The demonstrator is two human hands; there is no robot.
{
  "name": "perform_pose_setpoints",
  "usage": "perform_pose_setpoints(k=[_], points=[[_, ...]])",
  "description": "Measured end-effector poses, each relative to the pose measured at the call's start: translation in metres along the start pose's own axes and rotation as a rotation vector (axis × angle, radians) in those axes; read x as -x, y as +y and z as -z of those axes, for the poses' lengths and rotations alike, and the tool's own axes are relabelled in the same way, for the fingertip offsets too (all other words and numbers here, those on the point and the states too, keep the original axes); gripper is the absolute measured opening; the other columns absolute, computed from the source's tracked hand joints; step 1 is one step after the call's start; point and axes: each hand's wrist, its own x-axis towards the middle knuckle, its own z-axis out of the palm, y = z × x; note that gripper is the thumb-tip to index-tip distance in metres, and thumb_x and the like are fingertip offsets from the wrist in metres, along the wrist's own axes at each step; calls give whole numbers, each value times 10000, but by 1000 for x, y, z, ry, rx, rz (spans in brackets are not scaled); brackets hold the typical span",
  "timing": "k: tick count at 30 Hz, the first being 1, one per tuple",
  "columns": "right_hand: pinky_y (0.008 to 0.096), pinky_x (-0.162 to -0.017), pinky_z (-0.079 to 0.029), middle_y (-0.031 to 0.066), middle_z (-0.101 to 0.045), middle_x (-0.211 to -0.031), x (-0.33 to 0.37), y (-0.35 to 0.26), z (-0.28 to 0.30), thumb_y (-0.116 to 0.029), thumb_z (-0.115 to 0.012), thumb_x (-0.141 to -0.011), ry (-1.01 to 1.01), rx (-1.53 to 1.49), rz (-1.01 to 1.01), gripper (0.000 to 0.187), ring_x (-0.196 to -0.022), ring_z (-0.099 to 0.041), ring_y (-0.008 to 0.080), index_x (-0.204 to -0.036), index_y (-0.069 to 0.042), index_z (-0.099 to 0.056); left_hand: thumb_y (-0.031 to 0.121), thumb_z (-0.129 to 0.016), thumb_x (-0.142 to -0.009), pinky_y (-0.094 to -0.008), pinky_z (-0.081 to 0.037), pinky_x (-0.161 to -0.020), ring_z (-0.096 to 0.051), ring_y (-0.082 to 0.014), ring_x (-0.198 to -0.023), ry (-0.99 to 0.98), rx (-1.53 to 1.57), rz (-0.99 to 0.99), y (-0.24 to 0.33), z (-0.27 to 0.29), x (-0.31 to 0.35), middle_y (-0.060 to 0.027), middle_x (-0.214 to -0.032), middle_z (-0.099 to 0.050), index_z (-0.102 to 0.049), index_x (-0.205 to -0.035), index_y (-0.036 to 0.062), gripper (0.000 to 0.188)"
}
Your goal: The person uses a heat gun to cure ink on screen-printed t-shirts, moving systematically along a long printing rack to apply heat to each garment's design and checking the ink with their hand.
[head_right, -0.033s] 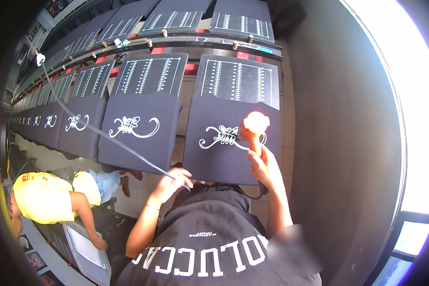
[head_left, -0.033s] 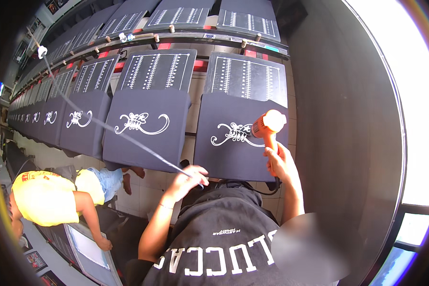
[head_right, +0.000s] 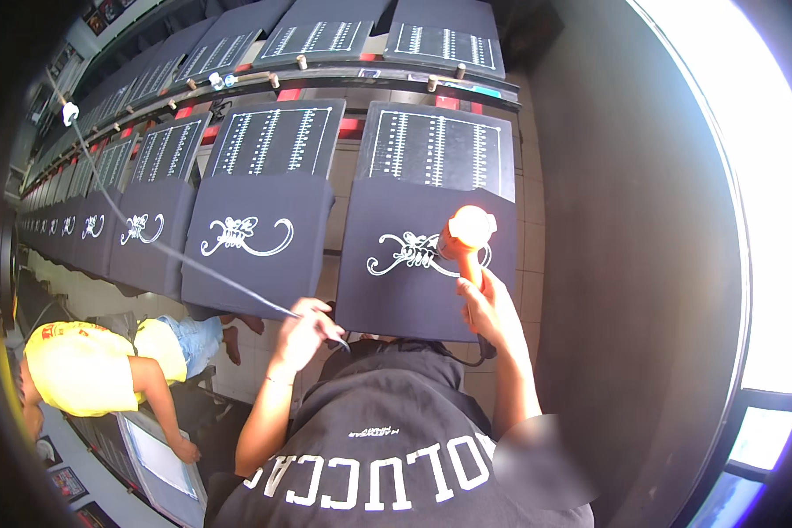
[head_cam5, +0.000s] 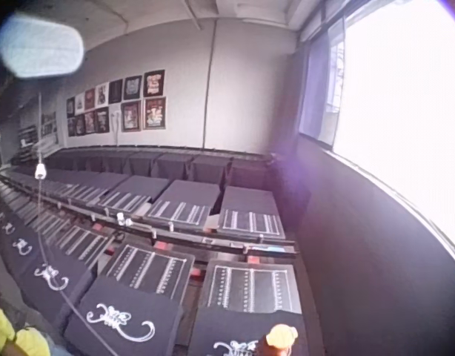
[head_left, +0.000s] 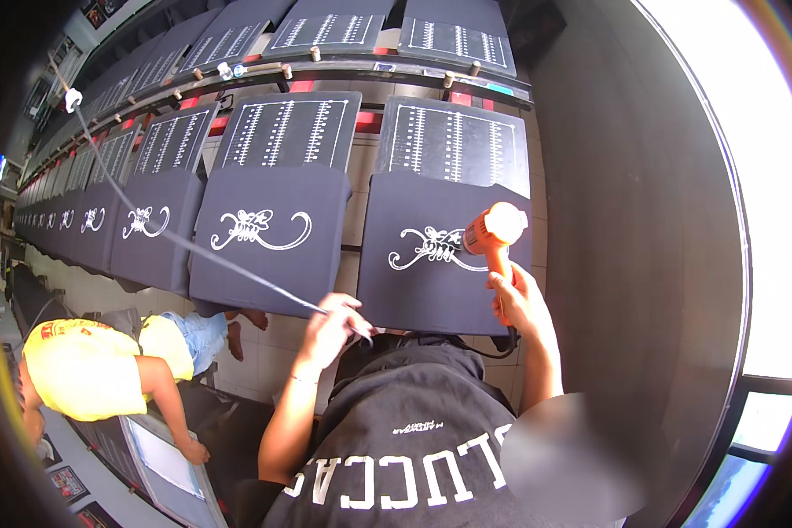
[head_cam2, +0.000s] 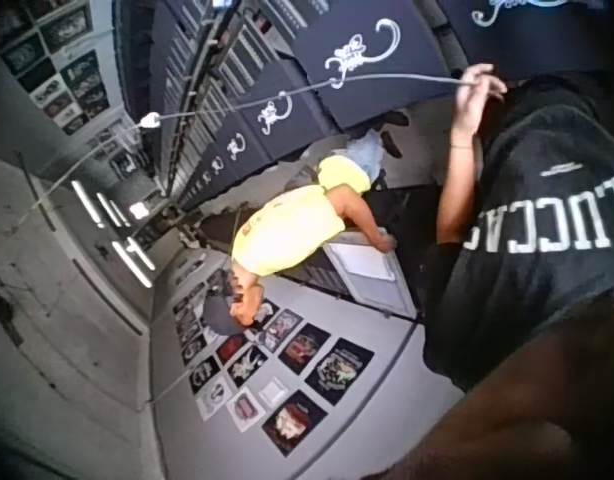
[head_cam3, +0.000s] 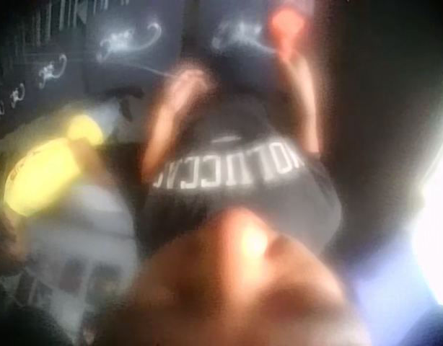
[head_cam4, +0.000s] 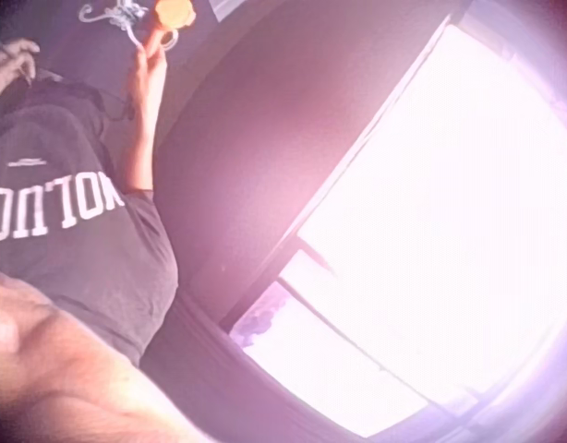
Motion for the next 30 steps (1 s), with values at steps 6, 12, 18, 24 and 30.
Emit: perform_pose_setpoints(k=[6,12,18,24,30], points=[[274,-491,-465,39,-617,-835,-6,-6,4,-281,-589,-970,-5,81,18,272,-587,-558,95,-1056,-24,-566,221,-467,-1060,-334,-521,-856,-630,-150,-805,75,-246,97,35,27,-14,-82,-837,-635,-596,-1066,-10,264],[275,-490,-464,32,-595,-792,-21,-5,11,-284,-597,-969,-15,43,26,283,-583,-568,98,-1057,-18,-556,235,-474,-1052,-379,-535,-858,-589,-144,-723,161,-363,156,49,42,-18,-41,-757,-580,-586,-1059,16,246],[262,-540,-470,28,-611,-863,-36,0,19,-268,-579,-982,-88,-68,80,278,-607,-535,89,-1124,-30,-571,278,-453,-1065,-307,-518,-698,-489,-104,-592,208,-238,30,37,57,-21,-16,-690,-494,-589,-1062,14,297],[262,-535,-469,39,-624,-890,-42,-6,15,-282,-582,-979,-111,-31,71,303,-619,-542,91,-1138,-24,-570,301,-459,-1071,-174,-319,-483,-407,-11,-589,428,136,142,18,99,-19,59,-671,-397,-524,-991,71,252],[262,-574,-485,33,-630,-902,-30,-15,16,-278,-571,-985,-227,51,21,295,-626,-540,86,-1137,-26,-571,286,-468,-1046,-451,-459,-693,-575,-381,-711,1084,-971,-97,-49,111,-33,-216,-763,-564,-564,-849,-67,415]])
